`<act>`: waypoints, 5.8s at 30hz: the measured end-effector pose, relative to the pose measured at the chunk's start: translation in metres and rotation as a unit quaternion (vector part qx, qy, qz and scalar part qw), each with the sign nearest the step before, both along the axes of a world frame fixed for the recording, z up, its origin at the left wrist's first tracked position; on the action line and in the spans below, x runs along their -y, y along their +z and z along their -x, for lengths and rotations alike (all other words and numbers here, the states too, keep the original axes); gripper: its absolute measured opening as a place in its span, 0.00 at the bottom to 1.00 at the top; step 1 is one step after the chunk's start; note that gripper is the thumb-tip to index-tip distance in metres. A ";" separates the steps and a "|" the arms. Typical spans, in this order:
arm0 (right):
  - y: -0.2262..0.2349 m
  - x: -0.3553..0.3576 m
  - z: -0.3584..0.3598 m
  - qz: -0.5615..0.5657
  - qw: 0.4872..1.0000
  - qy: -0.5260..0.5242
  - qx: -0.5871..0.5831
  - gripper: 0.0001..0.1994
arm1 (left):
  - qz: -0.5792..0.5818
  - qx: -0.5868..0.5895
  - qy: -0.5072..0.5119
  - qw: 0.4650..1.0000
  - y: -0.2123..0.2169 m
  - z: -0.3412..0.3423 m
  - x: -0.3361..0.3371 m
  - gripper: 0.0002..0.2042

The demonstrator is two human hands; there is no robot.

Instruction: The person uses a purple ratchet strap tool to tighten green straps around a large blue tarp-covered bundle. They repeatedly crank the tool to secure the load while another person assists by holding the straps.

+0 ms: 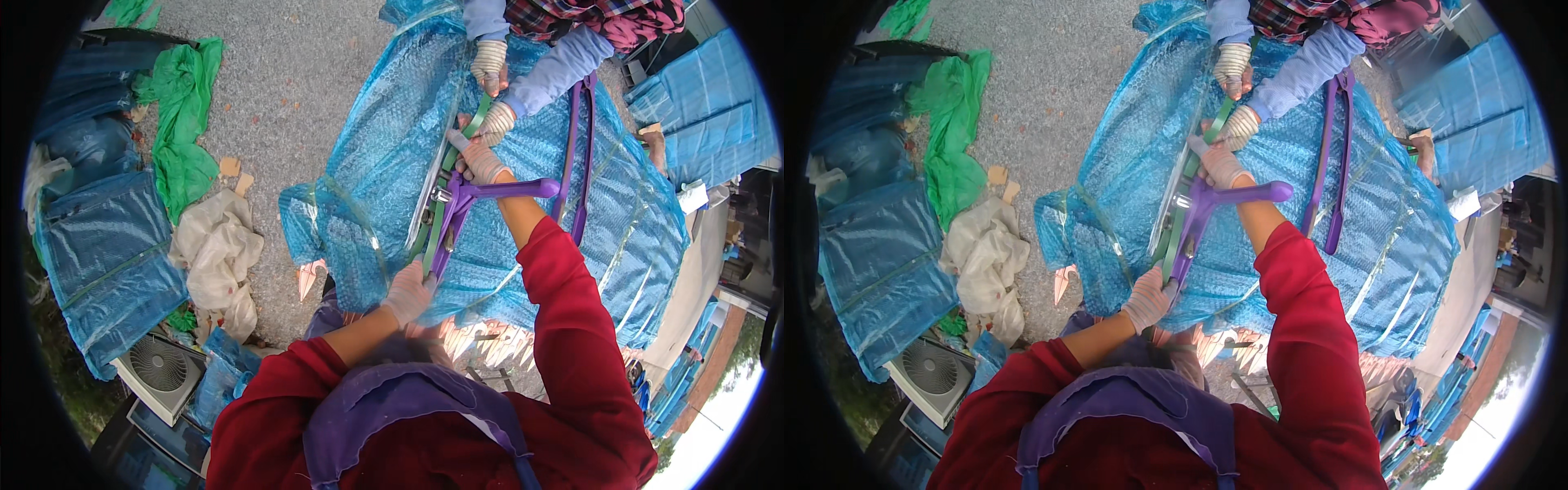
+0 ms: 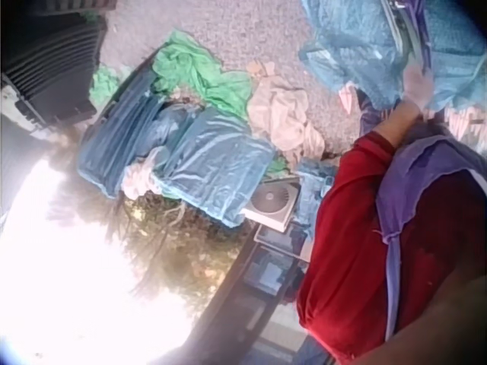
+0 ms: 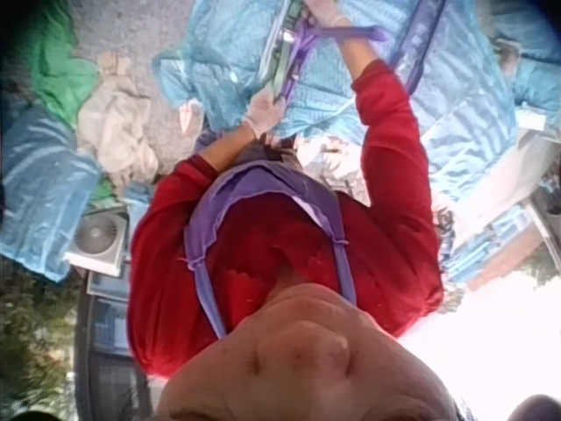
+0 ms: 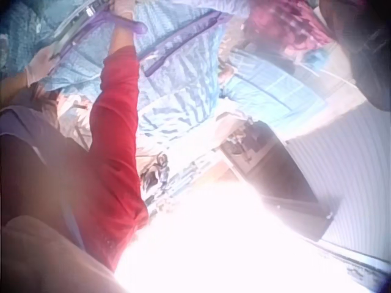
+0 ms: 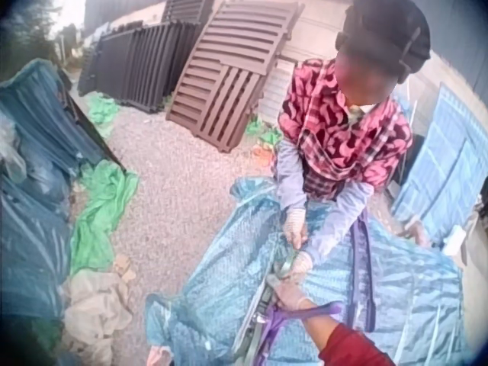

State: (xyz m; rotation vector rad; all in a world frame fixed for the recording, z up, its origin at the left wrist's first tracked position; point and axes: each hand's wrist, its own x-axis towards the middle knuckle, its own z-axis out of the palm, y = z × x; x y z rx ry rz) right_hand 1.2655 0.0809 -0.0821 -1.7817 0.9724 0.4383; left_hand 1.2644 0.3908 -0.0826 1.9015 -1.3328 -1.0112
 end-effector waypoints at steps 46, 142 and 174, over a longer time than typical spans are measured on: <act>0.065 -0.177 0.106 0.082 0.864 -0.400 0.294 0.25 | -0.109 -0.514 0.143 0.839 0.016 -0.015 -0.005 0.09; 0.138 -0.186 0.074 0.151 0.729 -0.492 0.451 0.10 | -0.027 -0.338 0.131 0.932 -0.024 0.005 -0.005 0.16; 0.127 -0.175 0.088 0.188 0.730 -0.467 0.462 0.11 | -0.037 -0.359 0.127 0.924 -0.007 0.001 -0.004 0.15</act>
